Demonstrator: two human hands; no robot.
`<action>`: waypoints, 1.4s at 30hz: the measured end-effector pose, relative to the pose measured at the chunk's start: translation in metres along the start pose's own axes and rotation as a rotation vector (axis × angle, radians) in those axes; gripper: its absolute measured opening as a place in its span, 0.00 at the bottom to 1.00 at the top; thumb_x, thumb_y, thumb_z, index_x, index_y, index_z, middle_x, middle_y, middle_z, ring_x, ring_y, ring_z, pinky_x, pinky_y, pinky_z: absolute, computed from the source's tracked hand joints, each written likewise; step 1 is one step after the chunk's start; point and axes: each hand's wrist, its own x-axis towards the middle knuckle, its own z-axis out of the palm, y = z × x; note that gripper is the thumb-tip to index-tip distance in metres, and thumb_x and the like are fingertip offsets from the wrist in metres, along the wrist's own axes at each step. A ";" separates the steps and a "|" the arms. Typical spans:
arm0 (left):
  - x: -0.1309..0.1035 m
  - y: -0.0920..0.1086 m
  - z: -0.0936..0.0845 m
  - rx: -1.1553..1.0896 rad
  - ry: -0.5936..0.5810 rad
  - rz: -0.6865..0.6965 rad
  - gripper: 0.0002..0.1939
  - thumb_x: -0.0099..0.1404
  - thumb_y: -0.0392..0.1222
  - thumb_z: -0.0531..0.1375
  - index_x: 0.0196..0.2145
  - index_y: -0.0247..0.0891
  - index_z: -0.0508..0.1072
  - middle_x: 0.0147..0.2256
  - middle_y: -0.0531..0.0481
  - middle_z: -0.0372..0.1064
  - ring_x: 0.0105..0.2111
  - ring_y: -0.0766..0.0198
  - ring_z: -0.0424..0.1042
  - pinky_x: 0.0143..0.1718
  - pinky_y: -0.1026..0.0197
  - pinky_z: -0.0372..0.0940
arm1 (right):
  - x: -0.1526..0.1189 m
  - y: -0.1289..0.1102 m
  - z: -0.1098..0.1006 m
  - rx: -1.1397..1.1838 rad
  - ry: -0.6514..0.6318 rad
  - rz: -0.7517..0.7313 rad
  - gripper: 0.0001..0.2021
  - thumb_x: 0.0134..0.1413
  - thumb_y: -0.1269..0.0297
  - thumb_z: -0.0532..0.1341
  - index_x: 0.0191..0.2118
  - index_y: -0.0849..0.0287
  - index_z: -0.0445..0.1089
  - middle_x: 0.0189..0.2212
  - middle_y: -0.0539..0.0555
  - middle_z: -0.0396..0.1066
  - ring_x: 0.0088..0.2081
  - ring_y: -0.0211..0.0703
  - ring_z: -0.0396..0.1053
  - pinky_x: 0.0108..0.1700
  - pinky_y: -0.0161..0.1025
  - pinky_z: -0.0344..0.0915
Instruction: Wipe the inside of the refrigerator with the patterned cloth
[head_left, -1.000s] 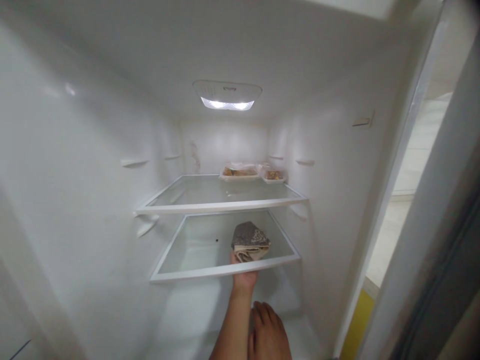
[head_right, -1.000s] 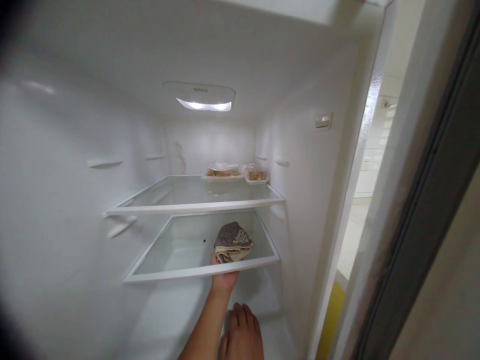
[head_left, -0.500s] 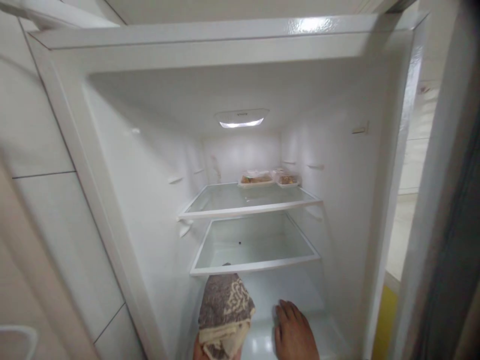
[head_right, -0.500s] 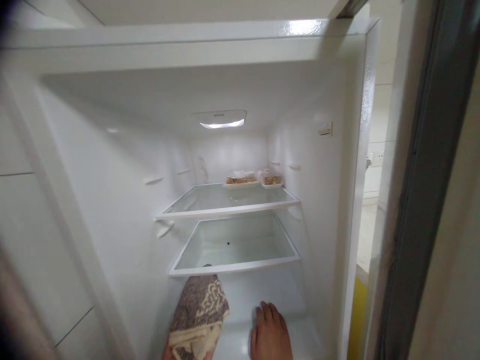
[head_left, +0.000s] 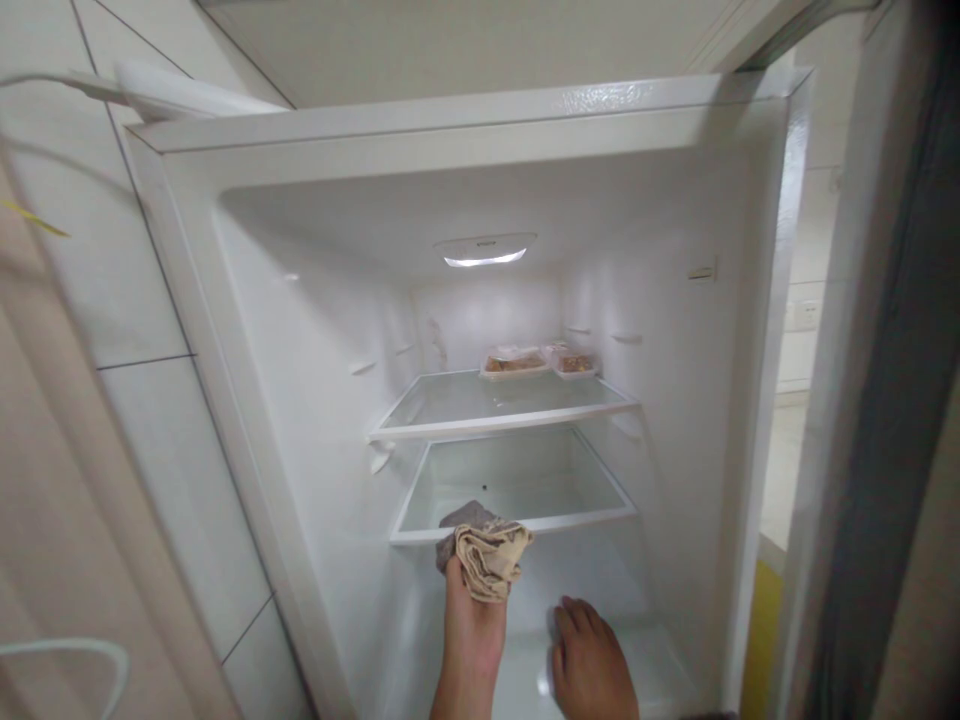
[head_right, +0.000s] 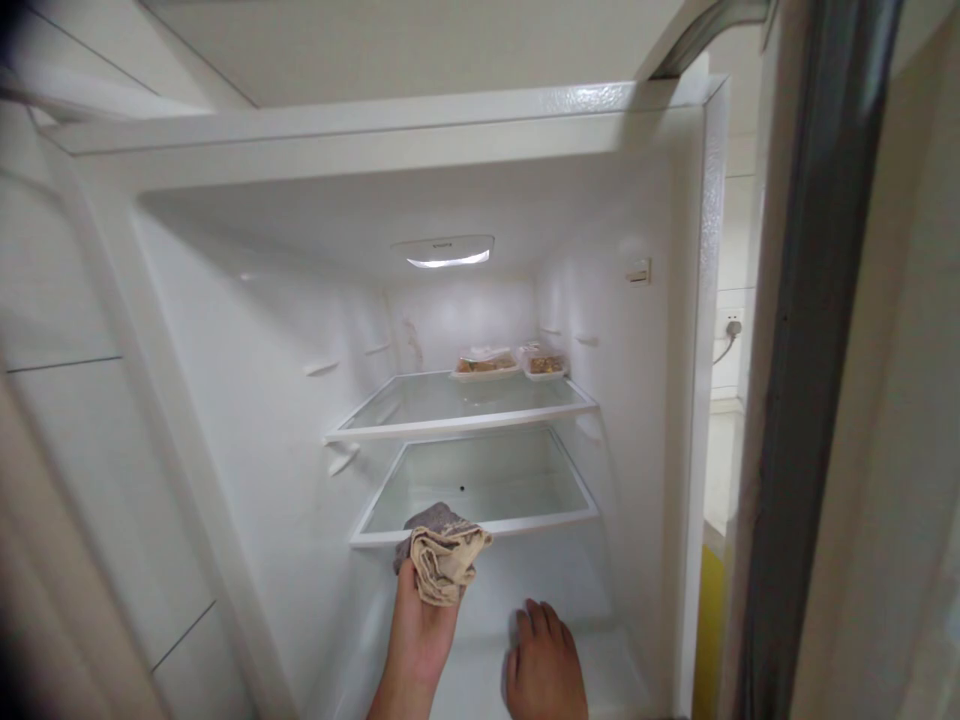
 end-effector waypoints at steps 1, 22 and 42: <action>0.000 -0.001 -0.001 -0.009 -0.008 0.000 0.14 0.68 0.36 0.55 0.35 0.41 0.82 0.36 0.48 0.83 0.34 0.58 0.81 0.36 0.56 0.76 | 0.000 0.000 0.000 -0.001 0.004 0.001 0.25 0.57 0.71 0.50 0.59 0.60 0.70 0.62 0.60 0.68 0.64 0.54 0.62 0.66 0.51 0.56; 0.011 0.010 0.013 0.083 -0.037 0.001 0.15 0.70 0.38 0.54 0.44 0.43 0.81 0.42 0.48 0.82 0.41 0.58 0.81 0.37 0.59 0.75 | -0.001 0.000 0.001 -0.012 0.014 -0.004 0.24 0.58 0.71 0.50 0.58 0.60 0.71 0.62 0.58 0.68 0.64 0.53 0.62 0.66 0.50 0.56; -0.050 0.023 0.014 0.543 0.318 0.199 0.10 0.60 0.45 0.59 0.39 0.43 0.75 0.34 0.51 0.80 0.32 0.57 0.79 0.26 0.59 0.69 | -0.003 -0.002 -0.002 0.010 -0.016 0.008 0.25 0.59 0.71 0.49 0.60 0.61 0.69 0.63 0.59 0.67 0.65 0.54 0.60 0.68 0.50 0.53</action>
